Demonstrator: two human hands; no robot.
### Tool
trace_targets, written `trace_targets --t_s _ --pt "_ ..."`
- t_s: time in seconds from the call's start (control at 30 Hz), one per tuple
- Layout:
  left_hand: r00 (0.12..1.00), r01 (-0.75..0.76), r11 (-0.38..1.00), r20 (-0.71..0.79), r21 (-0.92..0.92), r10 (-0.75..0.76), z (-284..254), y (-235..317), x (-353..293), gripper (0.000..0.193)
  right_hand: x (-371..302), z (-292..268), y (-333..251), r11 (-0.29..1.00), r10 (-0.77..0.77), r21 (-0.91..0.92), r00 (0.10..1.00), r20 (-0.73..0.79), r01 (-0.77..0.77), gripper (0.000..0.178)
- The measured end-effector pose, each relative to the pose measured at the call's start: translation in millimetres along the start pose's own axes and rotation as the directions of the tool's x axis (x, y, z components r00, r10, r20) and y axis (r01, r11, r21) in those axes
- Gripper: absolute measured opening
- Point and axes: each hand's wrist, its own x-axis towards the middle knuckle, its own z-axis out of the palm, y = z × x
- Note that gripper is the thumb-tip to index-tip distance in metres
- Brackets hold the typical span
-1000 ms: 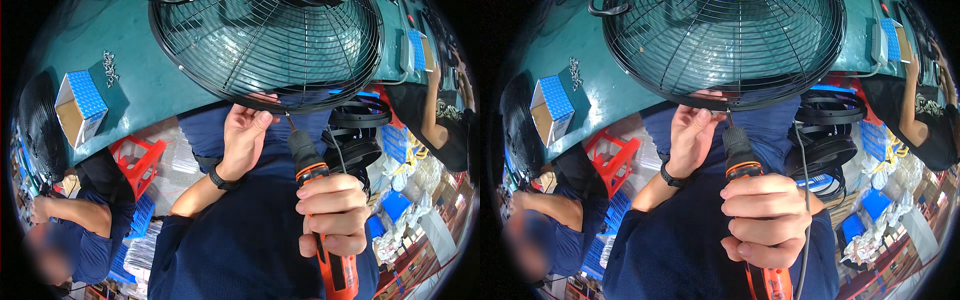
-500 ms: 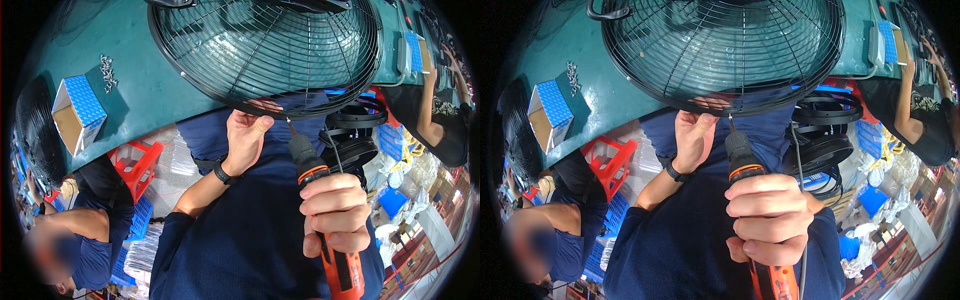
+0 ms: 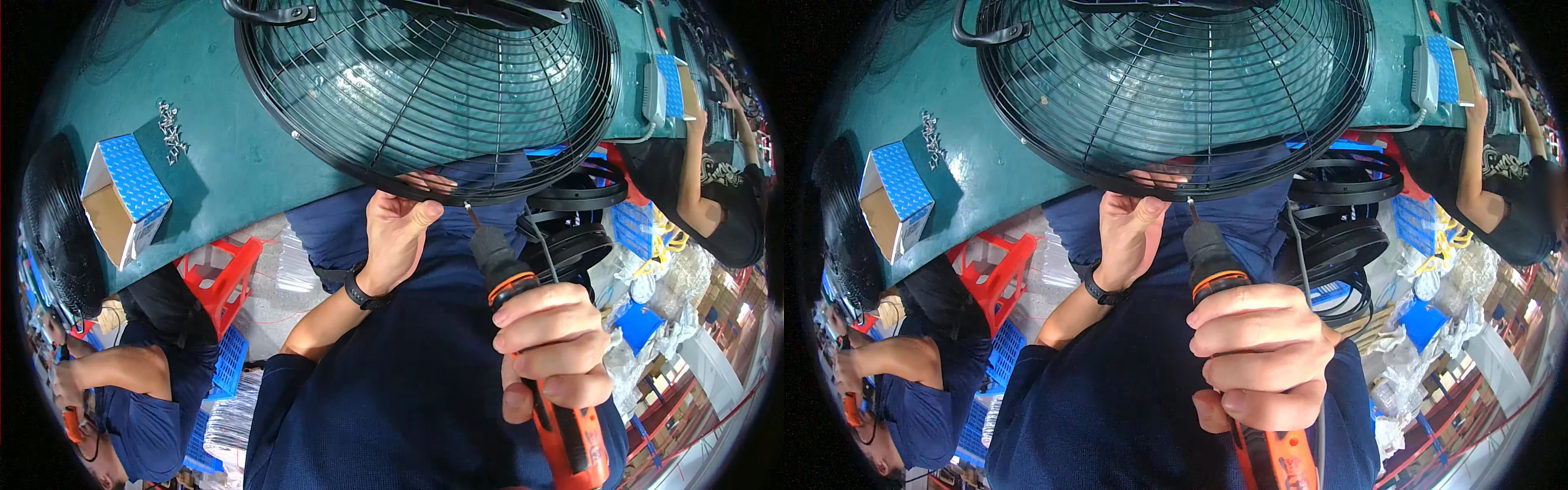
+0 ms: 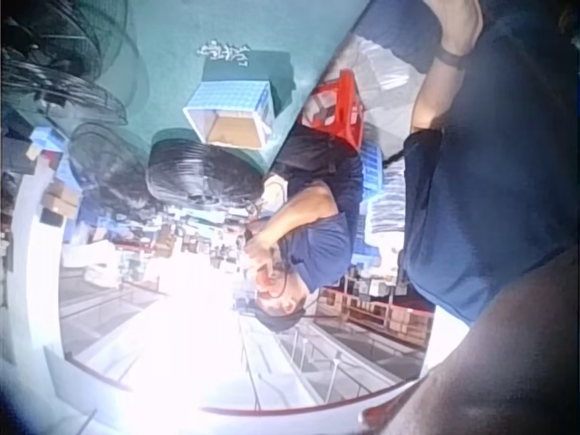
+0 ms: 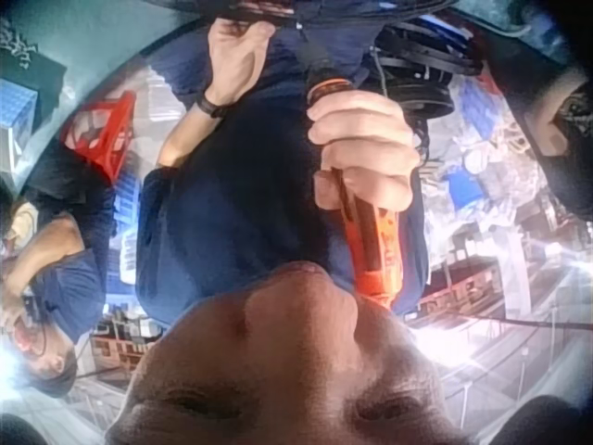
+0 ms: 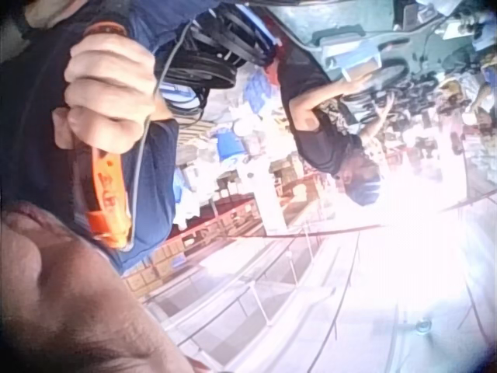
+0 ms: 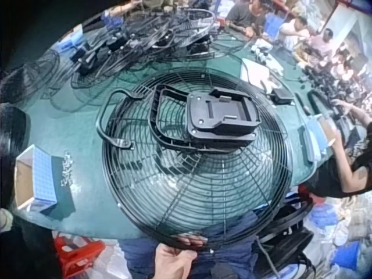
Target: Assembling fan guards and motors on a production line.
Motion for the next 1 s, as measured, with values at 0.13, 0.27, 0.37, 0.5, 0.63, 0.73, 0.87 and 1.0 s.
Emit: trace_targets --t_s 0.13,0.27,0.37,0.5,0.63,0.73,0.87,1.0 --pt "1.0 0.015 0.999 0.009 0.039 -0.015 0.0 2.8 0.4 0.03 1.2 3.5 1.3 1.0 0.016 0.009 1.0 -0.02 -0.016 0.034" --pt "1.0 -0.008 1.0 0.011 0.012 0.008 -2.6 0.3 -0.1 0.031 2.5 6.1 0.5 1.0 0.02 -0.018 1.0 0.021 -0.019 0.032" --pt "1.0 -0.016 1.0 0.007 0.004 0.016 -1.7 0.0 0.6 0.031 3.8 4.6 1.7 1.0 0.028 -0.01 0.999 0.02 -0.027 0.032" --pt "1.0 -0.009 1.0 0.004 0.005 0.009 -1.6 -0.6 2.2 0.03 7.9 2.7 3.6 0.999 0.039 0.002 0.999 0.013 -0.039 0.031" --pt "1.0 -0.018 1.0 0.021 -0.016 0.018 -1.1 -1.3 2.3 0.03 13.1 0.3 3.8 0.997 0.075 -0.002 0.996 0.054 -0.075 0.031" --pt "0.999 -0.041 0.999 0.004 0.027 0.041 0.8 0.4 1.5 0.03 16.1 -4.6 7.2 0.995 0.097 0.031 0.993 0.063 -0.099 0.034" --pt "1.0 -0.008 1.0 -0.03 0.026 0.008 2.7 1.2 -0.2 0.03 21.1 -3.4 6.7 0.991 0.131 0.016 0.989 0.07 -0.132 0.033" --pt "1.0 -0.022 1.0 -0.017 -0.004 0.022 1.9 -1.7 -0.5 0.032 21.7 -1.7 4.7 0.99 0.141 -0.011 0.989 0.04 -0.14 0.031"
